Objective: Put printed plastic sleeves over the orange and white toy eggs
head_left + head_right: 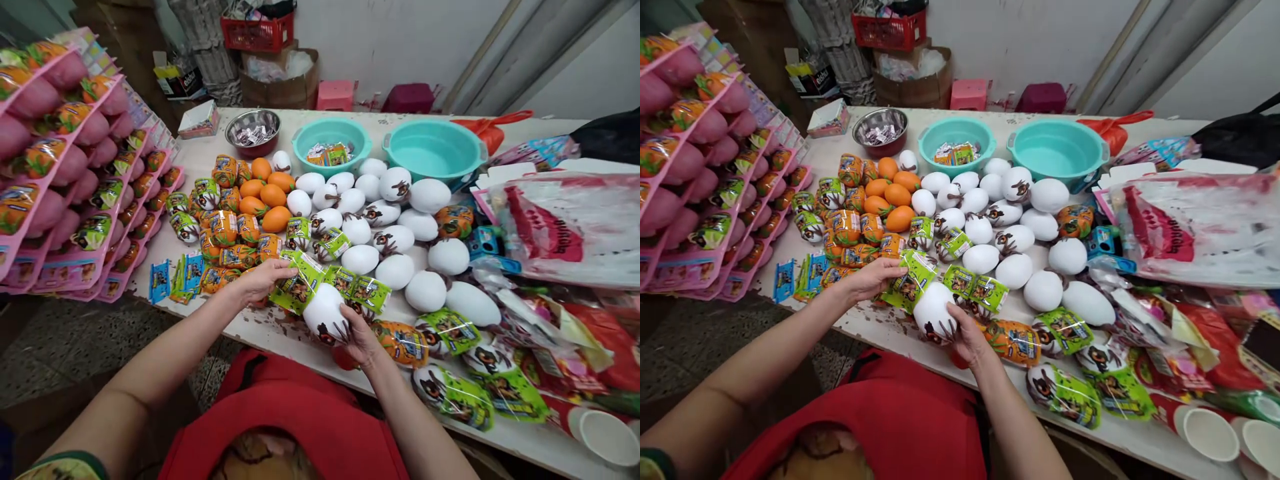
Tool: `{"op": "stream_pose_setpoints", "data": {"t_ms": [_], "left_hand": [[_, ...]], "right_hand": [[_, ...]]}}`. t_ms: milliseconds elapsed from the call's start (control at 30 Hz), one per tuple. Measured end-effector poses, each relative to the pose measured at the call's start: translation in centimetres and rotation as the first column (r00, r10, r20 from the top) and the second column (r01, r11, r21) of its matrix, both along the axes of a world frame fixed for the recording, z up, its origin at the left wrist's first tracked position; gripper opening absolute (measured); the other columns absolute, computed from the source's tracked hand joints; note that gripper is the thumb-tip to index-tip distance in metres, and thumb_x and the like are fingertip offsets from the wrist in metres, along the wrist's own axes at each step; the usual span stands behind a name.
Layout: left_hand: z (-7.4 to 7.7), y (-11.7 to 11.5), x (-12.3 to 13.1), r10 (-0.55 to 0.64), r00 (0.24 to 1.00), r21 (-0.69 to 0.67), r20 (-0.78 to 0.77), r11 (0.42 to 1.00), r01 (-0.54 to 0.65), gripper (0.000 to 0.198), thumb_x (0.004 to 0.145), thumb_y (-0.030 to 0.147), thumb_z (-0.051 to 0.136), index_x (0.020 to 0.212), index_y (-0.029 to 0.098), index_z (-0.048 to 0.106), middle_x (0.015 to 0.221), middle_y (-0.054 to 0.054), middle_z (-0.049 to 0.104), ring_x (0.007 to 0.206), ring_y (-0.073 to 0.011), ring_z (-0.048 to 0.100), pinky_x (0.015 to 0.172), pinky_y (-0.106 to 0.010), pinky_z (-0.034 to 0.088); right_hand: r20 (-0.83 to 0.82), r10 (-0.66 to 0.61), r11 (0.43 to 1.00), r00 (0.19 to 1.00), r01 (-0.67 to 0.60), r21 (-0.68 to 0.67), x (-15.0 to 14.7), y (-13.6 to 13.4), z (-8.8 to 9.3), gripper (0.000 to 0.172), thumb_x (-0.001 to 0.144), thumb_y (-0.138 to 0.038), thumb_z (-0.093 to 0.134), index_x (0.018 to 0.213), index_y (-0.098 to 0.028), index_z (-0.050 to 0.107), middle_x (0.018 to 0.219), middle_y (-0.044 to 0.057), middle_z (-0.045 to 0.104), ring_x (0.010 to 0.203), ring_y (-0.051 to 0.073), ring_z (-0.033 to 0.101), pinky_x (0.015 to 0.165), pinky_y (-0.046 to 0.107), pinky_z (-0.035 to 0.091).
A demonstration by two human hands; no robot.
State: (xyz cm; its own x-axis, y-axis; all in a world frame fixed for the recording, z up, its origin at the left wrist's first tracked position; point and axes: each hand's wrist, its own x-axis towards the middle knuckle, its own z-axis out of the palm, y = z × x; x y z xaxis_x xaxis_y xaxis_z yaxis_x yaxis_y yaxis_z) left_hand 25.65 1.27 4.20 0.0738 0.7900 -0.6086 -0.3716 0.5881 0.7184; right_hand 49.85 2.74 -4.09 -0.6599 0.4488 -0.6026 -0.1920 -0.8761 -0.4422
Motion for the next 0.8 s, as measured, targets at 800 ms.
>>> {"op": "stream_pose_setpoints", "data": {"t_ms": [800], "left_hand": [[2.0,-8.6,1.0,0.133,0.934,0.092,-0.332,0.990,-0.108,0.052,0.072,0.049,0.072,0.112,0.018,0.065,0.111,-0.011,0.067,0.095,-0.0224,0.061,0.074,-0.027,0.047]], "right_hand": [[-0.115,-0.004,0.998,0.993,-0.003,-0.063,-2.9,-7.7,4.2,0.049,0.066,-0.053,0.065,0.105,-0.024,0.060,0.101,0.006,0.071,0.095,0.029,0.066,0.081,0.048,0.053]]}}
